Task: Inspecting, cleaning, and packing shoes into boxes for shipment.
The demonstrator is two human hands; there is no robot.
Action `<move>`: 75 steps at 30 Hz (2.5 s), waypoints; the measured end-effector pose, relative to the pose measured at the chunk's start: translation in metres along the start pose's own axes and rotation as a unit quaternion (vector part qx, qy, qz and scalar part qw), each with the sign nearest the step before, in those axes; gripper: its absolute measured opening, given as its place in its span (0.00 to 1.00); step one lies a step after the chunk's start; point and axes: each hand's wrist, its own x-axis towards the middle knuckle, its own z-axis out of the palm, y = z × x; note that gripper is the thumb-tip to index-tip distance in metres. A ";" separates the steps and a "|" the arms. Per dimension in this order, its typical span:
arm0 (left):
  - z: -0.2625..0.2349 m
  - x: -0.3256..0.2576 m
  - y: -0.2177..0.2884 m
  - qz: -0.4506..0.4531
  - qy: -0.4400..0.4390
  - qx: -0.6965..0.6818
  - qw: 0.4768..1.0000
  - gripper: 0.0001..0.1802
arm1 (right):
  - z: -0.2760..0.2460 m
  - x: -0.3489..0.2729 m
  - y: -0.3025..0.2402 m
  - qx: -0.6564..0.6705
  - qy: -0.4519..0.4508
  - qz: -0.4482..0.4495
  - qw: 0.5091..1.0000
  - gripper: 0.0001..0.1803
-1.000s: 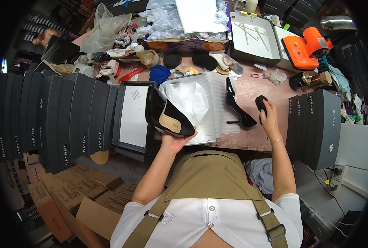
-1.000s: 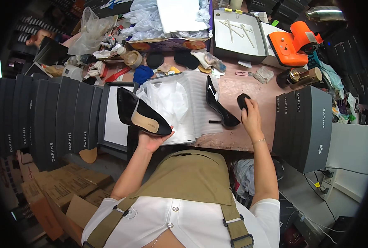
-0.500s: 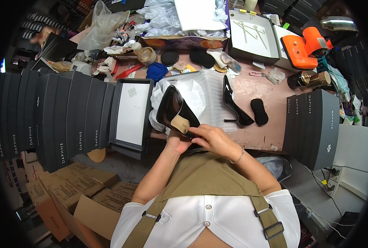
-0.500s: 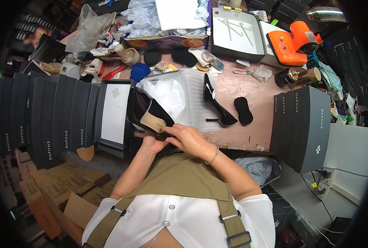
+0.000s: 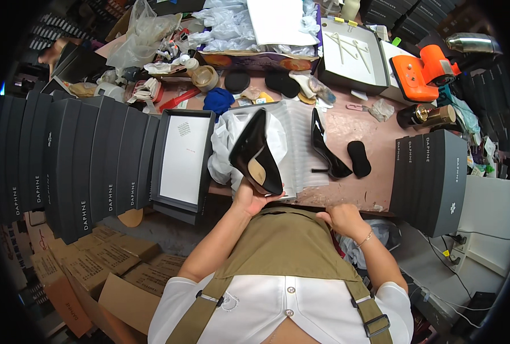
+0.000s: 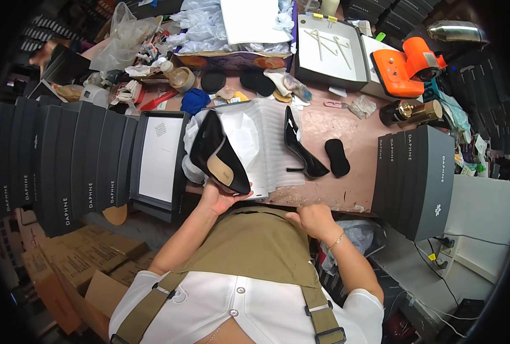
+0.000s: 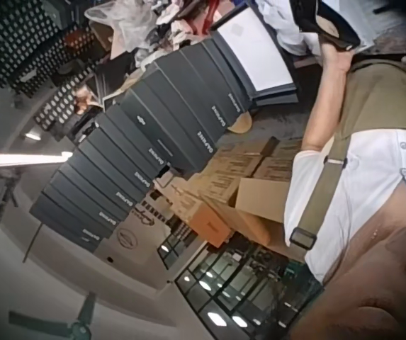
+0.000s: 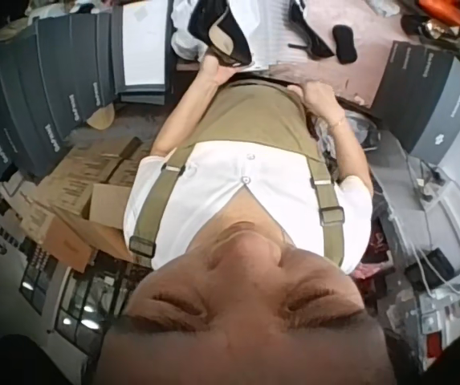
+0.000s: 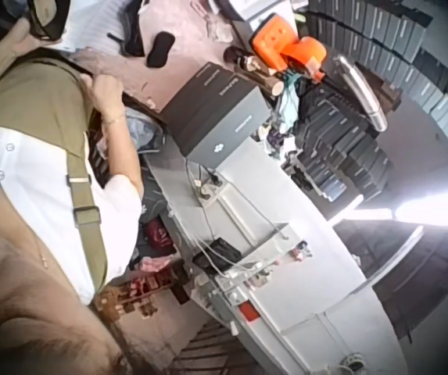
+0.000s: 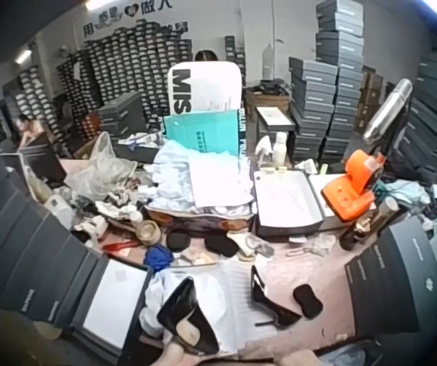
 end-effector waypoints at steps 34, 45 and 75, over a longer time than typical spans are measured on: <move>0.020 -0.071 0.007 0.399 -0.119 0.505 0.756 0.21 | -0.017 0.085 -0.083 0.892 -0.107 -0.341 0.278 0.44; 0.043 -0.077 0.020 0.569 -0.065 0.602 0.556 0.26 | -0.006 0.094 -0.079 0.883 -0.152 -0.354 0.267 0.42; 0.012 0.027 0.181 0.294 -0.099 0.927 0.209 0.19 | -0.016 0.032 -0.029 0.768 -0.050 -0.364 0.525 0.55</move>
